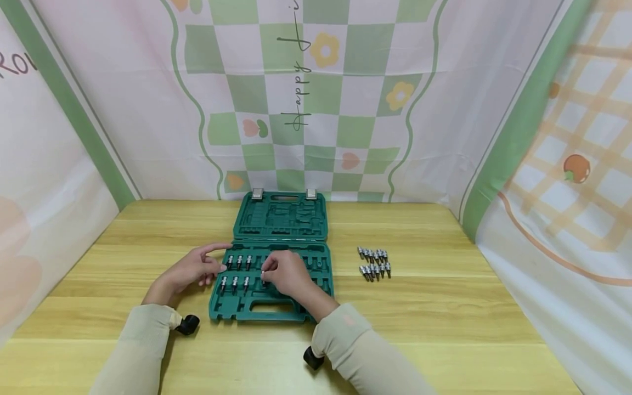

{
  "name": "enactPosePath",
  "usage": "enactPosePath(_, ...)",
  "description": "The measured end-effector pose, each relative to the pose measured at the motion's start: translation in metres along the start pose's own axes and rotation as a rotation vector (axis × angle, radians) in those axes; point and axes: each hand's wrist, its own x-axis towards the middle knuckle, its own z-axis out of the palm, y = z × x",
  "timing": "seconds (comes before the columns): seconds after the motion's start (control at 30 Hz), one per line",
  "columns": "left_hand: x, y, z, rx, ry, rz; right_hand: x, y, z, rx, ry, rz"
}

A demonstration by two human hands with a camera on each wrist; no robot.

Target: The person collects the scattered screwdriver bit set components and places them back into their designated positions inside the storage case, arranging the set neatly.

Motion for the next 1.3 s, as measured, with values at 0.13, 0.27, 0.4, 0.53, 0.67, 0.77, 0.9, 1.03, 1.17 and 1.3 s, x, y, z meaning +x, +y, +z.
enactPosePath(0.13, 0.0, 0.0, 0.0, 0.001, 0.001, -0.001, 0.001, -0.002, 0.005, -0.001, 0.003, -0.009)
enactPosePath(0.27, 0.0, 0.0, 0.0, -0.001, -0.001, -0.002, 0.002, -0.004, 0.009, 0.002, -0.003, -0.005)
enactPosePath(0.4, 0.0, -0.001, 0.0, -0.001, -0.002, -0.001, 0.003, -0.004, 0.011, -0.011, -0.015, -0.004)
enactPosePath(0.53, 0.001, 0.0, 0.0, 0.001, 0.0, -0.004, 0.005, -0.003, 0.011, -0.04, -0.021, 0.003)
enactPosePath(0.67, 0.001, 0.0, 0.0, 0.001, 0.0, -0.003, 0.007, -0.003, 0.011, -0.071, -0.021, -0.001)
enactPosePath(0.77, 0.0, 0.0, 0.0, 0.001, 0.001, -0.003, 0.007, -0.002, 0.01, -0.081, -0.021, -0.018)
enactPosePath(0.9, -0.001, 0.001, 0.0, 0.005, 0.001, -0.004, 0.007, -0.003, 0.01, -0.091, -0.029, -0.027)
enactPosePath(1.03, -0.002, 0.002, 0.001, 0.004, 0.0, -0.003, 0.009, -0.004, 0.011, -0.116, -0.051, -0.021)
enactPosePath(1.17, -0.002, 0.003, 0.001, 0.004, 0.002, -0.005, 0.01, -0.005, 0.01, -0.13, -0.063, -0.019)
enactPosePath(1.3, -0.001, 0.002, 0.001, 0.003, 0.006, -0.012, 0.013, -0.008, 0.008, -0.122, -0.081, -0.005)
